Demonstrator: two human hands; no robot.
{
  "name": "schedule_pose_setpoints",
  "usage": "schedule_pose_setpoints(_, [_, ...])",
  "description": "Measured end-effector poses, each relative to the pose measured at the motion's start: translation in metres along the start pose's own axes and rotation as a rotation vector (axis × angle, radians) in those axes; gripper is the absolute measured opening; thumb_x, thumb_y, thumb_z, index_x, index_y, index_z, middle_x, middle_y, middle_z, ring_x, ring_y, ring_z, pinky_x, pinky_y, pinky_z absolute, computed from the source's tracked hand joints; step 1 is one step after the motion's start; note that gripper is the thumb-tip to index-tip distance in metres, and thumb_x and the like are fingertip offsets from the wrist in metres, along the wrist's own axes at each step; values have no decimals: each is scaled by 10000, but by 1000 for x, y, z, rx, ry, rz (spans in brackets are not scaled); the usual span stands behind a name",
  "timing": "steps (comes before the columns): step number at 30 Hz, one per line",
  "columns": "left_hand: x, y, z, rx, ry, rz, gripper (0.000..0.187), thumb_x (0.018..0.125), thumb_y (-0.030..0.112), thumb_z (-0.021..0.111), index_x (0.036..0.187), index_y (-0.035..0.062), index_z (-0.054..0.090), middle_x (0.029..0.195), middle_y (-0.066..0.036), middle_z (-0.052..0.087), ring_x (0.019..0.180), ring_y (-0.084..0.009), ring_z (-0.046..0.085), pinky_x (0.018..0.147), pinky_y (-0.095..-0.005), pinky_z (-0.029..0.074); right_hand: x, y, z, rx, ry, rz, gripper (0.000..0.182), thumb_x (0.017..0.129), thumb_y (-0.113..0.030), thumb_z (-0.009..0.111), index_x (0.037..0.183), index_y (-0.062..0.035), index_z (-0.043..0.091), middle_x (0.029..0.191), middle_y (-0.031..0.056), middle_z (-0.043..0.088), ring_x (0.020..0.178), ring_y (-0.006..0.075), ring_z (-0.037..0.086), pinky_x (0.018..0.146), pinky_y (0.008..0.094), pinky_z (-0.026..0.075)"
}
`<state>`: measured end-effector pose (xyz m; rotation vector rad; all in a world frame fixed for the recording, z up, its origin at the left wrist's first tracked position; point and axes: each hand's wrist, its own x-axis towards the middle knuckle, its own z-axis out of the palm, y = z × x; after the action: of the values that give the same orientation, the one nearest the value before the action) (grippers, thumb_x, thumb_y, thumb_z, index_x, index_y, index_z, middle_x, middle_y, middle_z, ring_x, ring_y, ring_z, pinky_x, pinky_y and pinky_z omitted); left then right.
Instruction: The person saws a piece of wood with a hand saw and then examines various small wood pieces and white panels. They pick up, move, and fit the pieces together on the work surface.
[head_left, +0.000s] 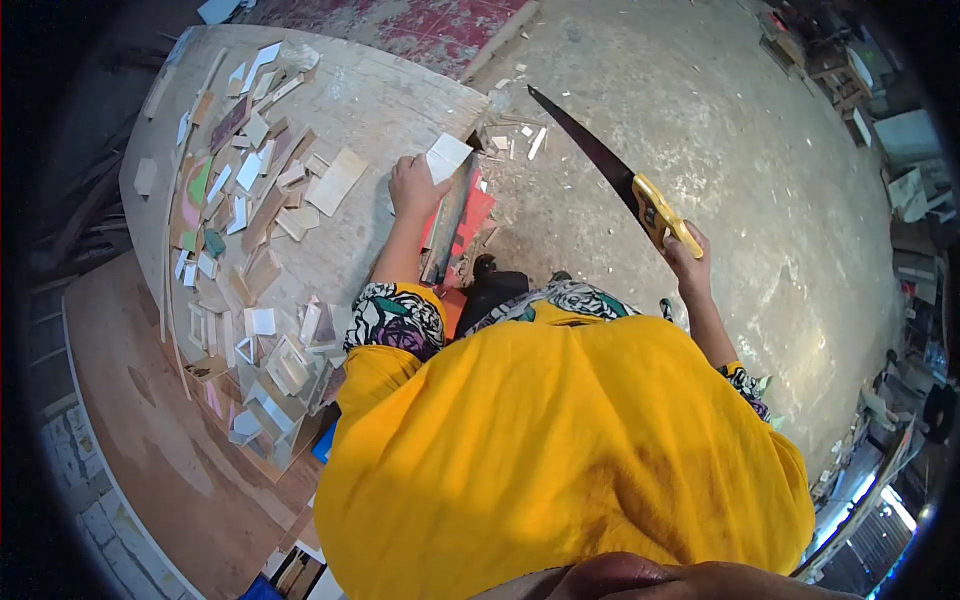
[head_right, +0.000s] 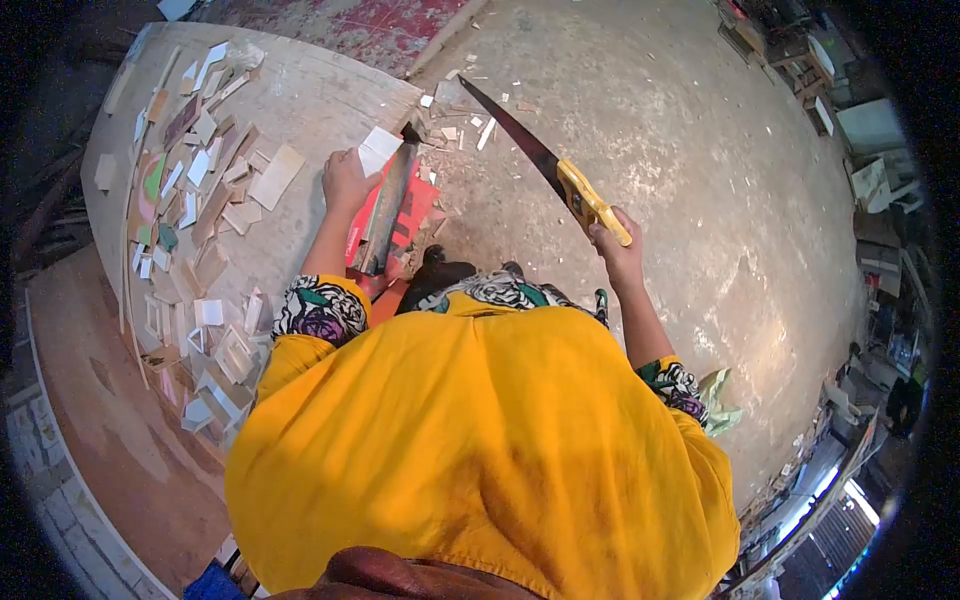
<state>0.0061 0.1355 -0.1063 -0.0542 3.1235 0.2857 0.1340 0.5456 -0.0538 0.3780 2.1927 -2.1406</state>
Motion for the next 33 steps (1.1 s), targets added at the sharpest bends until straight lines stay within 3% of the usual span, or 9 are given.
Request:
schedule_pose_setpoints(19, [54, -34, -3, 132, -61, -35, 539, 659, 326, 738, 1055, 19, 542, 1114, -182, 515, 1063, -341, 476, 904, -426, 408, -32, 3, 14, -96, 9, -22, 121, 754, -143, 603, 718, -58, 525, 596, -38, 434, 514, 43, 406, 463, 210, 318])
schedule_pose_setpoints(25, [46, -36, 15, 73, -23, -94, 604, 682, 306, 716, 1163, 22, 487, 1191, -169, 449, 1121, -341, 419, 929, -430, 376, -23, -2, 45, -68, -101, -44, 130, 764, -136, 608, 718, -48, 523, 619, -41, 435, 572, 45, 397, 511, 212, 314])
schedule_pose_setpoints(27, [41, -38, 24, 87, 129, -12, 642, 715, 313, 677, 1236, 21, 441, 1247, -175, 388, 1166, -343, 369, 941, -459, 351, -17, -5, 59, -57, -137, -41, 131, 768, -138, 607, 725, -46, 524, 624, -40, 437, 583, 46, 396, 518, 214, 316])
schedule_pose_setpoints(33, [29, -23, 25, -14, 207, -53, 623, 773, 329, 591, 1271, 9, 394, 1281, -165, 361, 1193, -348, 344, 963, -491, 291, 5, 13, 102, -74, -219, -43, 195, 788, -166, 651, 733, -37, 517, 646, -33, 428, 625, 59, 405, 551, 224, 334])
